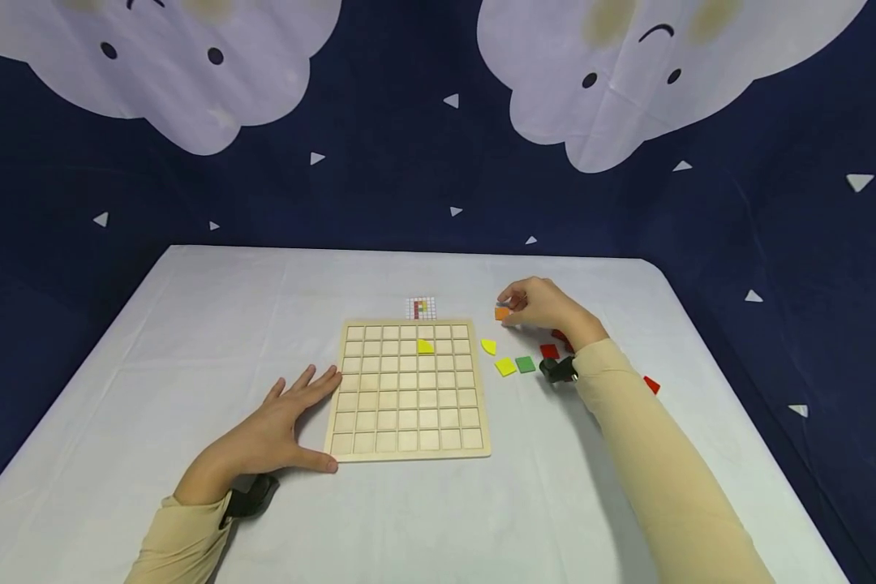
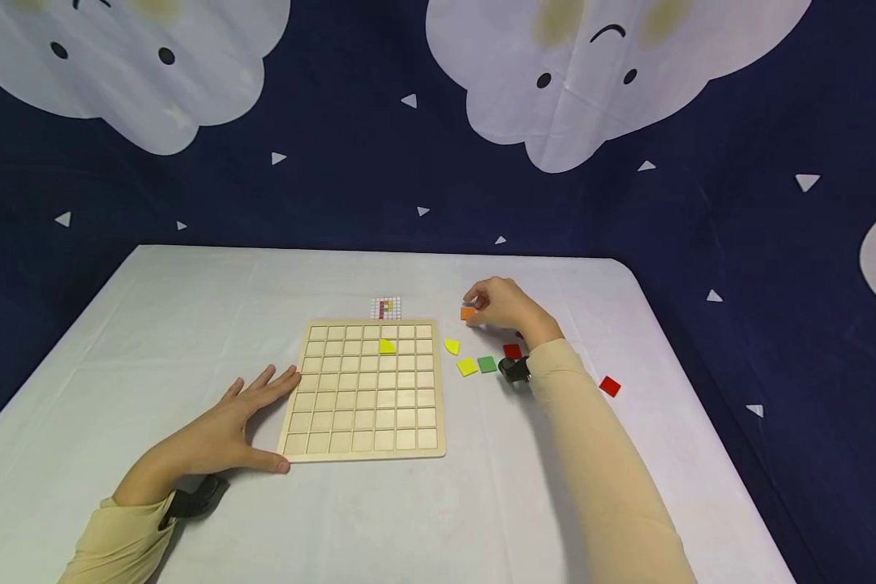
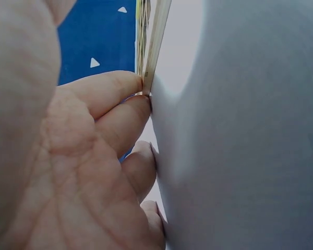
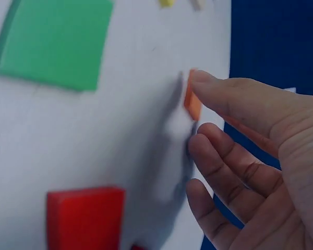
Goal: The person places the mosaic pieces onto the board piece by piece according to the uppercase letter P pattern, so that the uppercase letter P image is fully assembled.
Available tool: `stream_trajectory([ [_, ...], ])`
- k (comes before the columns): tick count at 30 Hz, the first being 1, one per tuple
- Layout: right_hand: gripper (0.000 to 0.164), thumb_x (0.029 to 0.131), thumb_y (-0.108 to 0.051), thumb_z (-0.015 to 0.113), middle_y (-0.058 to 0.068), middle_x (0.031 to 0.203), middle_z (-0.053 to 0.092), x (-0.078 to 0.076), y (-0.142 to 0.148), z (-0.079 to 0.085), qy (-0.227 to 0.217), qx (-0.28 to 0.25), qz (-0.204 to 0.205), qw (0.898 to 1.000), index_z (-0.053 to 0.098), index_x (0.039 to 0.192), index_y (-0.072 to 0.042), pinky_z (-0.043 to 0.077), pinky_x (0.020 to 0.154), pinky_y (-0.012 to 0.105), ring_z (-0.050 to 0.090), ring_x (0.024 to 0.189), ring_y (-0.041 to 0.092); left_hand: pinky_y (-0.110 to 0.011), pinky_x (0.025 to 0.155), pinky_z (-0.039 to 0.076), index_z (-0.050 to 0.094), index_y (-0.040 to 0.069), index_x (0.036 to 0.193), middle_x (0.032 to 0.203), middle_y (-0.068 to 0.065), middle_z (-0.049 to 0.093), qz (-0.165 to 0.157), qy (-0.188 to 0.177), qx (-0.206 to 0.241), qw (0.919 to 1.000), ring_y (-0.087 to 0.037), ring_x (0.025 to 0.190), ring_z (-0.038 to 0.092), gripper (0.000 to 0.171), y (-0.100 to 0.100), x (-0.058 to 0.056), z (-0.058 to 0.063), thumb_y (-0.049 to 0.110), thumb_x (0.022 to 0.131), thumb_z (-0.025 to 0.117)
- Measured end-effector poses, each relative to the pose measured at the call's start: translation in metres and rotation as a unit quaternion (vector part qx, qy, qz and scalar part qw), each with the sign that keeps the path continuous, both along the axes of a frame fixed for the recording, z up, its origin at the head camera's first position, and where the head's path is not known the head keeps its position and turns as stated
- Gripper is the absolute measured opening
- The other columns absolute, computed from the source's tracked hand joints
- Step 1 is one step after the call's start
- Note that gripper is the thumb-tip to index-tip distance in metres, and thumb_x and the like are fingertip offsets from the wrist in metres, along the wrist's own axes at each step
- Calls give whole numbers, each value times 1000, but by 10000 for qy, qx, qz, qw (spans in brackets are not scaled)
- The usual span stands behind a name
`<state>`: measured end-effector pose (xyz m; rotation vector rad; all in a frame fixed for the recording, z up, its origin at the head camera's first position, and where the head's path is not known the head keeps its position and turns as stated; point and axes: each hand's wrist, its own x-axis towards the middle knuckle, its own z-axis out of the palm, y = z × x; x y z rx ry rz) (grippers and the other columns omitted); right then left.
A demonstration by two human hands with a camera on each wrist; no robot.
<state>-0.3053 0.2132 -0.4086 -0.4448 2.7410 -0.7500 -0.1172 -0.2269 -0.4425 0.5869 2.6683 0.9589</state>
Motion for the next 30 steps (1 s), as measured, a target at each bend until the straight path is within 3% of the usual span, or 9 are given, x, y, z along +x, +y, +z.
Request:
stream_trajectory([
  [10, 40, 91, -14, 86, 7, 109, 68, -5, 9, -4, -582, -525, -419, 9960, 74, 128, -5, 47, 92, 31, 57, 102, 21, -79, 126, -3, 36, 7, 168, 177, -18, 28, 16, -121, 104, 9999, -51, 166, 8, 130, -1, -1, -1, 50, 64, 101],
  [16, 39, 91, -14, 86, 5, 105, 66, -3, 10, -4, -772, -699, -468, 9935, 74, 126, -4, 47, 89, 29, 56, 99, 20, -80, 126, -3, 36, 7, 168, 177, -18, 28, 12, -123, 90, 9999, -51, 166, 9, 129, -2, 0, 0, 50, 65, 101],
  [30, 37, 89, -16, 87, 2, 102, 68, -7, 13, -9, -876, -862, -714, 9898, 76, 122, -6, 46, 93, 31, 57, 99, 20, -81, 125, -1, 37, 7, 167, 176, -19, 29, -48, -8, 79, 10000, -53, 165, 11, 128, -1, -1, 0, 50, 65, 101],
])
